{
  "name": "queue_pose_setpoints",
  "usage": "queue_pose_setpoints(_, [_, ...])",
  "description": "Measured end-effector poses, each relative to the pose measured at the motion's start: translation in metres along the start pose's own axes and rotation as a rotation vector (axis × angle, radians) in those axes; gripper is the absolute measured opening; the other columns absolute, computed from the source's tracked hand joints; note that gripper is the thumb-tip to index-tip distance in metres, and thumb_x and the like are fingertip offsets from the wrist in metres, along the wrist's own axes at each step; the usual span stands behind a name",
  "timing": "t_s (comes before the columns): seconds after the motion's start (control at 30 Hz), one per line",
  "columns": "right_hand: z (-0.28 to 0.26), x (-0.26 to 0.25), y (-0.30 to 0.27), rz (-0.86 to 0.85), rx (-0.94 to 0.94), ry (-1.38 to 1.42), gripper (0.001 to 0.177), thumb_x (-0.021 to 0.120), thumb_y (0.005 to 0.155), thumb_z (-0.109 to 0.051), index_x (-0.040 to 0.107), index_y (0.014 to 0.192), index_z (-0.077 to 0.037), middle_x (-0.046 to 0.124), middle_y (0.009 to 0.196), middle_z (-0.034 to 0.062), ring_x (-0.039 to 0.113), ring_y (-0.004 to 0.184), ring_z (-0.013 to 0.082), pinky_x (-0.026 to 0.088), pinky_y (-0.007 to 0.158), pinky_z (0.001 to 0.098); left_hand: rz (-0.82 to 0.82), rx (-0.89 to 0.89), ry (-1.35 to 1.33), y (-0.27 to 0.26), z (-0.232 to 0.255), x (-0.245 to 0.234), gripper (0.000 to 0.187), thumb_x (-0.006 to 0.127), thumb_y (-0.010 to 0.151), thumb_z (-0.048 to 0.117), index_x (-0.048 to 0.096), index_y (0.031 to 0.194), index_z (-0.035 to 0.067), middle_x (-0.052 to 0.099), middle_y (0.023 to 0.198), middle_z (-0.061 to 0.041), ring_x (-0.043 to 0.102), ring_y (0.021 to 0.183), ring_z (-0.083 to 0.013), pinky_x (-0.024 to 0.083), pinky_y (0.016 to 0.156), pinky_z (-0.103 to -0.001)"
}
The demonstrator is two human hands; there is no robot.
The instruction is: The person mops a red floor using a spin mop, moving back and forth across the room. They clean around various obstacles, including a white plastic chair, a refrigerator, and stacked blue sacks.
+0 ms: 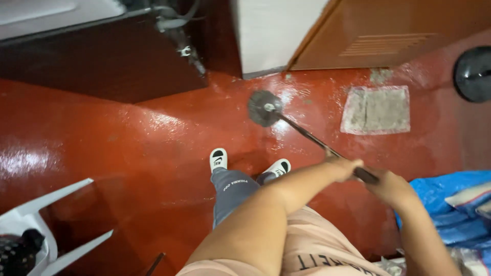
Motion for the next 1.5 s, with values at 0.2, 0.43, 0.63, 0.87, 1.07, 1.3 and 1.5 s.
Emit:
queue_pose_setpoints(0.2, [0.123, 0.028, -0.03, 0.055, 0.074, 0.242, 0.056, 0.065, 0.086, -0.028, 0.065, 0.141, -0.036, 0.064, 0.147, -0.0079, 0.062, 0.134, 0.0141, 0.049, 0.101, 0.0362, -0.219, -0.052, -0.071, 0.028, 0.102, 0.044, 0.049, 0.04, 0.087, 0.062, 0.068, 0.123, 0.043, 0.01, 0.165, -0.038, -0.026, 0.154, -0.0549, -0.014, 0.124, -0.055])
queue_pose_setpoints(0.43, [0.16, 0.007, -0.021, 0.09, 0.085, 0.02, 0.061, 0.065, 0.085, -0.039, 0.056, 0.145, -0.046, 0.072, 0.133, -0.002, 0.07, 0.121, 0.0273, 0.058, 0.091, 0.0411, 0.088, 0.31, 0.203, 0.113, 0.131, 0.077, 0.022, 0.064, 0.088, 0.036, 0.076, 0.107, 0.033, 0.061, 0.119, -0.003, 0.043, 0.138, -0.0316, 0.024, 0.118, -0.073])
queue_pose_setpoints(0.63, [0.104, -0.079, 0.041, 0.114, -0.235, -0.317, 0.057, 0.056, 0.085, -0.033, 0.057, 0.141, -0.047, 0.075, 0.126, -0.0054, 0.076, 0.108, 0.0263, 0.061, 0.089, 0.0427, 0.234, 0.309, -0.027, 0.164, 0.091, 0.012, 0.017, 0.071, 0.083, 0.029, 0.069, 0.097, 0.02, 0.074, 0.1, -0.012, 0.072, 0.099, -0.0367, 0.054, 0.08, -0.05])
queue_pose_setpoints(0.87, [-0.062, -0.135, 0.044, 0.082, -0.298, -0.49, 0.059, 0.068, 0.086, -0.038, 0.055, 0.143, -0.045, 0.081, 0.113, 0.013, 0.074, 0.115, 0.0339, 0.058, 0.1, 0.0478, 0.413, -0.149, -0.614, 0.044, -0.027, -0.11, 0.037, 0.053, 0.092, 0.044, 0.074, 0.108, 0.018, 0.079, 0.105, -0.01, 0.074, 0.11, -0.0337, 0.056, 0.092, -0.053])
queue_pose_setpoints(1.07, [-0.191, -0.094, 0.021, 0.063, -0.57, -0.512, 0.053, 0.063, 0.084, -0.02, 0.065, 0.136, -0.029, 0.079, 0.103, 0.0179, 0.076, 0.106, 0.0355, 0.059, 0.093, 0.0501, 0.422, -0.319, -0.459, -0.032, -0.145, -0.1, 0.026, 0.061, 0.096, 0.044, 0.063, 0.121, 0.037, 0.068, 0.125, 0.002, 0.063, 0.126, -0.0221, 0.05, 0.11, -0.046])
queue_pose_setpoints(1.3, [-0.273, 0.059, 0.018, 0.038, -0.643, -0.399, 0.033, 0.058, 0.08, -0.018, 0.078, 0.106, -0.018, 0.078, 0.091, 0.014, 0.077, 0.092, 0.0331, 0.061, 0.08, 0.0495, 0.519, -0.293, -0.468, -0.136, -0.262, -0.007, 0.026, 0.067, 0.093, 0.026, 0.066, 0.12, 0.026, 0.063, 0.131, -0.004, 0.047, 0.14, -0.0259, 0.036, 0.122, -0.047])
queue_pose_setpoints(1.5, [-0.308, 0.147, -0.05, 0.111, -0.872, -0.189, 0.022, 0.06, 0.072, -0.01, 0.08, 0.08, -0.005, 0.074, 0.072, 0.0214, 0.077, 0.073, 0.0391, 0.061, 0.067, 0.0517, 0.209, -0.496, -0.257, -0.201, -0.332, 0.093, 0.023, 0.052, 0.1, 0.019, 0.061, 0.12, 0.025, 0.045, 0.156, -0.001, 0.025, 0.155, -0.022, 0.035, 0.124, -0.051])
Point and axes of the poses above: each hand's wrist, its own y-axis towards the middle knuckle, its own x-axis out of the palm, z = x × y, the point moved 8 cm from there along y, towards the middle knuckle
